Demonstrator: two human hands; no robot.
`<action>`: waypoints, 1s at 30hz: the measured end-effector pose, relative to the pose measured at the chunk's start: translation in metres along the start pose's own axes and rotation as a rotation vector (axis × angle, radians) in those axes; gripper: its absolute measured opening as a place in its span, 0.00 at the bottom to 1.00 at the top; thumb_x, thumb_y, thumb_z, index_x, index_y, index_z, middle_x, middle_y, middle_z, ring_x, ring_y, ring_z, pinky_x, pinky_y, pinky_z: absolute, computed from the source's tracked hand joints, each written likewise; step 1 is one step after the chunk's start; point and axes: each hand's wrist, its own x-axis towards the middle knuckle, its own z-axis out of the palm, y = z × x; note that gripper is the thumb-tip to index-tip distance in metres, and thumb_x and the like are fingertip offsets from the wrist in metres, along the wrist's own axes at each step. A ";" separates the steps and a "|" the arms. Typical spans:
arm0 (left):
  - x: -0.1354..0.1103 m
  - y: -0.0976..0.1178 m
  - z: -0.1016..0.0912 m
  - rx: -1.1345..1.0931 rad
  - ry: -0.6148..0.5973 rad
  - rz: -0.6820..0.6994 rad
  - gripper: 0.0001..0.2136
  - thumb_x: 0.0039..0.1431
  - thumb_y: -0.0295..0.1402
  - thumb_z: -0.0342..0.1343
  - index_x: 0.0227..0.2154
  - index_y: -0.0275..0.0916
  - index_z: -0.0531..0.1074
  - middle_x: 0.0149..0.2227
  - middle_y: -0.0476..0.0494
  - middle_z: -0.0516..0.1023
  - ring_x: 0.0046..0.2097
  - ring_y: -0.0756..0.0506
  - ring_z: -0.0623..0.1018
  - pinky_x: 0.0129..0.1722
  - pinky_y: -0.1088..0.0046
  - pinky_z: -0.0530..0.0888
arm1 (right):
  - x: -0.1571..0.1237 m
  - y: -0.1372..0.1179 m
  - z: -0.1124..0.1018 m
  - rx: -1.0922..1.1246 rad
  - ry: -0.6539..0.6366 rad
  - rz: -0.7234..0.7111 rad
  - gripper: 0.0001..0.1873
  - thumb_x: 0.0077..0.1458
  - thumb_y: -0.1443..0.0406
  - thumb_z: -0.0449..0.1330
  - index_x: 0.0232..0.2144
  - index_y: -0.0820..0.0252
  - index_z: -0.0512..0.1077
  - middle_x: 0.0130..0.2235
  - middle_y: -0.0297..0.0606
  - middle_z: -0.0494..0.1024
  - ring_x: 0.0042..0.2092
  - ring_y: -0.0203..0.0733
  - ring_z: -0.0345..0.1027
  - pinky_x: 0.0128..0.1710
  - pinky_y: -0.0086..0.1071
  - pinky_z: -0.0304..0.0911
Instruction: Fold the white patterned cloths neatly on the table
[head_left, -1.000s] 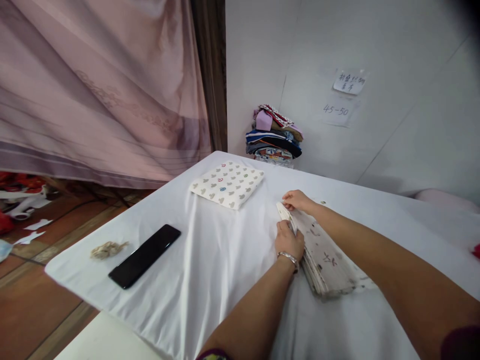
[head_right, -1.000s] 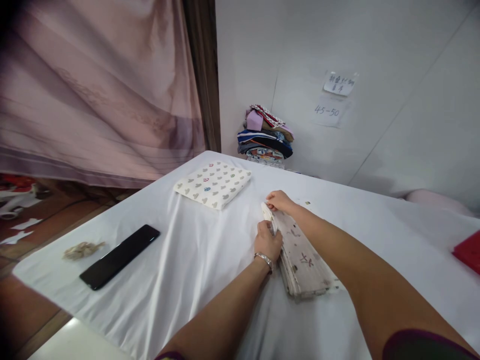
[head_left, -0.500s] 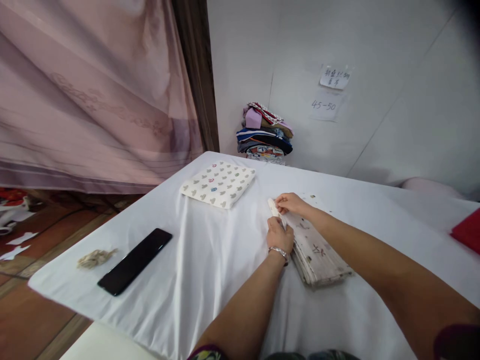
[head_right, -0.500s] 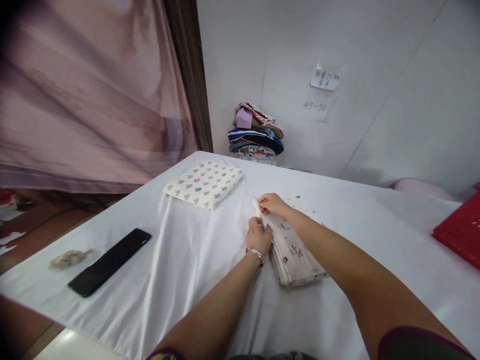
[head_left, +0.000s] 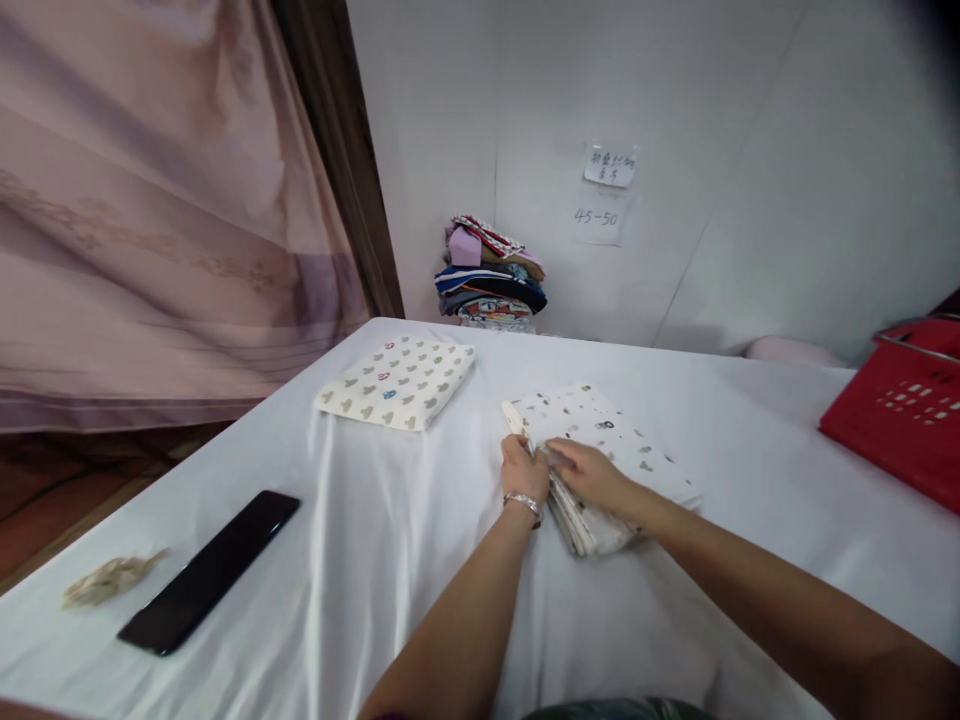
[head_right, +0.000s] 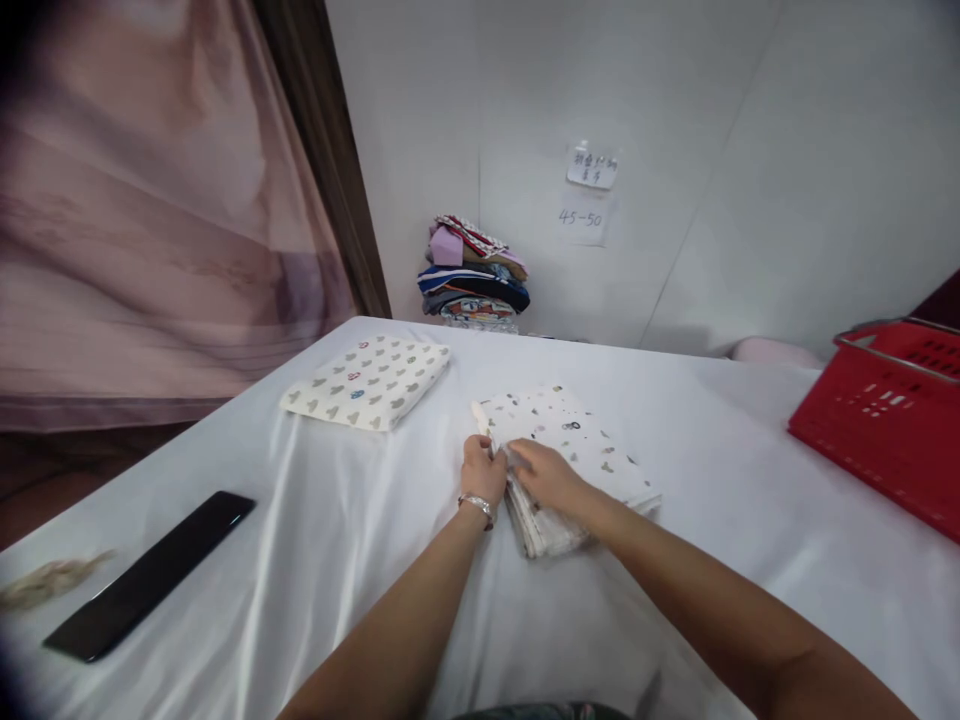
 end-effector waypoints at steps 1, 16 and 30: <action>0.000 0.000 0.000 -0.004 0.007 0.005 0.10 0.51 0.29 0.49 0.37 0.42 0.57 0.39 0.45 0.70 0.38 0.46 0.74 0.38 0.71 0.68 | -0.013 -0.004 0.001 -0.059 -0.029 -0.069 0.19 0.51 0.70 0.53 0.46 0.57 0.67 0.50 0.41 0.70 0.54 0.43 0.60 0.55 0.40 0.54; 0.004 0.008 -0.019 0.054 -0.103 -0.091 0.22 0.51 0.36 0.54 0.48 0.36 0.57 0.41 0.36 0.74 0.42 0.42 0.75 0.39 0.70 0.67 | -0.050 0.087 -0.081 -0.182 0.125 0.530 0.26 0.53 0.59 0.53 0.54 0.60 0.63 0.55 0.44 0.66 0.54 0.48 0.60 0.55 0.39 0.54; 0.011 0.024 -0.017 0.077 -0.152 -0.325 0.22 0.49 0.35 0.53 0.46 0.33 0.59 0.43 0.33 0.74 0.44 0.39 0.75 0.37 0.68 0.70 | 0.000 0.109 -0.100 0.480 -0.147 0.856 0.29 0.40 0.52 0.65 0.42 0.65 0.69 0.41 0.52 0.76 0.38 0.49 0.73 0.32 0.35 0.68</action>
